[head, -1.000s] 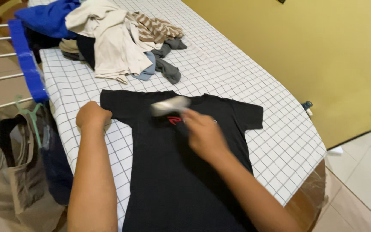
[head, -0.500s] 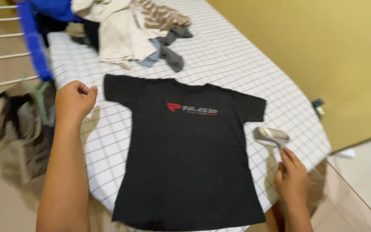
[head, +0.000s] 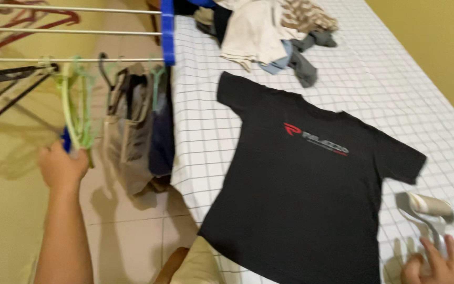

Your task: The person uses a lint roller to remove lint from a black t-shirt laid on a table, then hangs the shirt on a hanger. They then pick up a white t-shirt, lay it flat, and begin rolling it with the lint roller.

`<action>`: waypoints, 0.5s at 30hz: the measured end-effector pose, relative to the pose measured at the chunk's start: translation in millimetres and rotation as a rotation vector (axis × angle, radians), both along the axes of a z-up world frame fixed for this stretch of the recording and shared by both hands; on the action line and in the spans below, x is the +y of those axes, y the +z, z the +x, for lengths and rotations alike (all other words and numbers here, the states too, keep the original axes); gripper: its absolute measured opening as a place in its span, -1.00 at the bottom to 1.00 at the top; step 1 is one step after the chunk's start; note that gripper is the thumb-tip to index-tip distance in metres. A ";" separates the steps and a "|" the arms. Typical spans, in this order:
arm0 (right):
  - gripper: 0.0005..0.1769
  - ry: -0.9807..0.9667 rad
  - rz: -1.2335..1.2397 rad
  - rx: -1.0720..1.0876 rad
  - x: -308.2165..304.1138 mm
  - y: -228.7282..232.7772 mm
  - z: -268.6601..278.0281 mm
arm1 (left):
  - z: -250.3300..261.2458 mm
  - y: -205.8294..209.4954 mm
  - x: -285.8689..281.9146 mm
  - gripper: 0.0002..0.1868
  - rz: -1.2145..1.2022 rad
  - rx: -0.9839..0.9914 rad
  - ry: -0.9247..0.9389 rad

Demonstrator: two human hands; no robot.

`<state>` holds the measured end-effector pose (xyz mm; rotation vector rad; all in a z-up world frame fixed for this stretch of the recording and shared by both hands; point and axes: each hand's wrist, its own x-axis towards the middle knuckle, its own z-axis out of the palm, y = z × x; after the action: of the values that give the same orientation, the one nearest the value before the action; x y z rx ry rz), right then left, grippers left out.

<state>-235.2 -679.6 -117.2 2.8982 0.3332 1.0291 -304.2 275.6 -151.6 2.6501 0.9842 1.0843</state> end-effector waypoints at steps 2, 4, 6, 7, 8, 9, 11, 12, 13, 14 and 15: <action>-0.61 0.015 -0.113 0.099 1.0 4.7 12.9 | -3.3 6.1 12.6 -0.41 -0.001 -0.021 0.028; -0.67 0.009 -0.114 0.085 11.8 5.8 15.3 | 1.0 9.2 8.1 -0.44 0.010 -0.052 0.055; -0.75 -0.005 -0.053 0.008 31.3 6.9 20.3 | 3.9 13.7 -7.2 -0.61 0.052 -0.028 -0.031; -0.76 0.016 0.004 -0.009 38.7 9.8 22.3 | 9.5 18.6 -17.8 -0.69 0.071 -0.016 -0.081; -0.76 0.037 0.062 -0.026 45.3 13.1 24.9 | 20.0 23.8 -25.2 -0.62 0.074 -0.018 -0.087; -0.77 0.057 0.116 -0.036 50.0 16.8 24.0 | 29.3 26.8 -29.9 -0.56 0.074 -0.014 -0.094; -0.80 0.071 0.180 -0.038 57.7 22.6 19.6 | 41.5 28.2 -27.5 -0.45 0.069 0.025 -0.079; -0.82 0.065 0.189 -0.029 60.3 24.9 16.5 | 48.2 25.0 -24.4 -0.42 0.066 0.061 -0.057; -0.87 0.033 0.155 -0.007 62.7 25.0 11.4 | 58.4 20.5 -21.3 -0.38 0.066 0.089 -0.040; -0.84 0.023 0.105 0.057 60.3 29.0 13.1 | 65.0 14.2 -16.2 -0.46 0.046 0.129 -0.041; -0.82 0.010 0.056 0.122 56.2 31.3 11.3 | 71.2 7.9 -8.3 -0.53 0.028 0.169 -0.049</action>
<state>-224.0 -623.4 -85.9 3.0202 0.3295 0.8788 -232.9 267.3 -143.6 2.8103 0.9325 0.8825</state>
